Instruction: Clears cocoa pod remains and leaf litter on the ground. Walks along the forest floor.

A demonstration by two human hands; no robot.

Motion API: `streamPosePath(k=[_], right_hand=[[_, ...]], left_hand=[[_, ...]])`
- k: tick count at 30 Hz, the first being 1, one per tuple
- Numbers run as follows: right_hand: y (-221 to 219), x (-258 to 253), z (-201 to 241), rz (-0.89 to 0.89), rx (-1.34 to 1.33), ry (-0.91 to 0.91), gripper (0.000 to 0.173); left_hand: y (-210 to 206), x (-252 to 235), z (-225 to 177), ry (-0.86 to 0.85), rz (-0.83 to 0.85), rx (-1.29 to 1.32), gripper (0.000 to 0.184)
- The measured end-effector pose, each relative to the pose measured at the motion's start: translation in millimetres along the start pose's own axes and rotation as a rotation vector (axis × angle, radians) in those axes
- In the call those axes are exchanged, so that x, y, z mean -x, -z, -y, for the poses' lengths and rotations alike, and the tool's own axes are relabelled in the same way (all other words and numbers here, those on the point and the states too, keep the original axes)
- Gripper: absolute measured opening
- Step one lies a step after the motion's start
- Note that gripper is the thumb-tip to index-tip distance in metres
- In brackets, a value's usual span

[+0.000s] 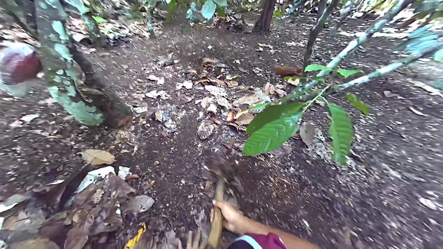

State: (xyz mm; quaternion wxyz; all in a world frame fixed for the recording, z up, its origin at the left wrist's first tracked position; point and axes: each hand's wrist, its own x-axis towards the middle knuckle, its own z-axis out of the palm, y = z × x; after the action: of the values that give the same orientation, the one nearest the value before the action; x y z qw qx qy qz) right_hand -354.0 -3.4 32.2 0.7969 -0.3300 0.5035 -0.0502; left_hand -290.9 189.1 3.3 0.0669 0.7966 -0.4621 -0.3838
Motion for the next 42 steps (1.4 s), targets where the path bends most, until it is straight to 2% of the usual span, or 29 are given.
streamPosePath(k=[2, 5, 8, 11, 13, 14, 16, 18, 21, 23, 24, 26, 28, 30, 32, 34, 35, 38, 40, 42], right_hand=[[4.3, 13.4, 26.8, -0.054, 0.184, 0.074, 0.029], [35.6, 40.2, 53.0, -0.174, 0.289, 0.126, 0.034], [89.7, 62.6, 60.4, -0.416, 0.1, 0.267, 0.031], [152.1, 72.4, 48.4, -0.752, -0.215, 0.366, 0.039], [179.5, 78.6, 37.4, -0.957, -0.426, 0.387, 0.043], [187.2, 81.8, 29.1, -0.998, -0.525, 0.383, 0.047], [177.3, 82.3, 5.8, -0.963, -0.695, 0.348, 0.051], [129.1, 71.3, -19.2, -0.83, -0.743, 0.242, 0.051], [52.1, 52.7, -36.1, -0.529, -0.453, 0.075, 0.044], [15.1, 59.4, -7.1, -0.306, -0.254, 0.034, 0.037], [3.2, 64.1, 12.3, -0.26, -0.174, 0.025, 0.032], [-3.3, 79.3, 49.9, -0.229, 0.064, 0.028, 0.023], [7.5, 105.1, 77.2, -0.234, 0.351, 0.109, 0.027], [34.1, 135.1, 95.3, -0.343, 0.506, 0.25, 0.042], [80.1, 158.0, 104.0, -0.49, 0.674, 0.399, 0.055], [147.7, 170.1, 106.6, -0.569, 0.858, 0.475, 0.06], [171.7, 182.4, 104.5, -0.616, 0.884, 0.458, 0.059], [215.9, 207.6, 92.6, -0.759, 0.657, 0.274, 0.057], [262.4, 202.5, 81.2, -0.866, 0.4, 0.316, 0.054], [299.4, 187.5, 80.4, -0.972, 0.114, 0.431, 0.044]], left_hand=[[-27.9, -5.3, 27.3, -0.003, -0.046, -0.056, 0.051], [-29.0, -2.4, 42.4, 0.066, -0.037, -0.128, 0.054], [-25.1, 2.2, 50.6, 0.098, -0.113, -0.136, 0.047], [-16.1, 9.3, 60.8, 0.218, -0.088, -0.097, 0.035], [-3.9, 17.4, 74.1, 0.305, -0.175, 0.024, 0.032], [4.0, 22.6, 81.8, 0.341, -0.233, 0.079, 0.032], [25.4, 36.2, 94.7, 0.409, -0.34, 0.187, 0.034], [47.8, 49.8, 101.8, 0.465, -0.45, 0.248, 0.036], [70.2, 56.0, 94.6, 0.433, -0.576, 0.281, 0.039], [77.9, 51.6, 83.5, 0.379, -0.601, 0.294, 0.04], [81.7, 48.9, 78.3, 0.36, -0.593, 0.297, 0.041], [90.6, 41.0, 68.9, 0.324, -0.566, 0.311, 0.043], [102.1, 31.6, 61.2, 0.29, -0.537, 0.331, 0.045], [112.1, 23.2, 52.7, 0.256, -0.494, 0.333, 0.044], [115.0, 17.6, 45.7, 0.217, -0.443, 0.313, 0.042], [106.7, 12.8, 37.1, 0.198, -0.382, 0.295, 0.042], [100.0, 12.4, 32.4, 0.193, -0.358, 0.287, 0.043], [82.9, 10.9, 24.4, 0.181, -0.304, 0.28, 0.045], [61.1, 3.4, 19.4, 0.155, -0.3, 0.28, 0.051], [37.9, -4.5, 15.3, 0.098, -0.3, 0.275, 0.073]])
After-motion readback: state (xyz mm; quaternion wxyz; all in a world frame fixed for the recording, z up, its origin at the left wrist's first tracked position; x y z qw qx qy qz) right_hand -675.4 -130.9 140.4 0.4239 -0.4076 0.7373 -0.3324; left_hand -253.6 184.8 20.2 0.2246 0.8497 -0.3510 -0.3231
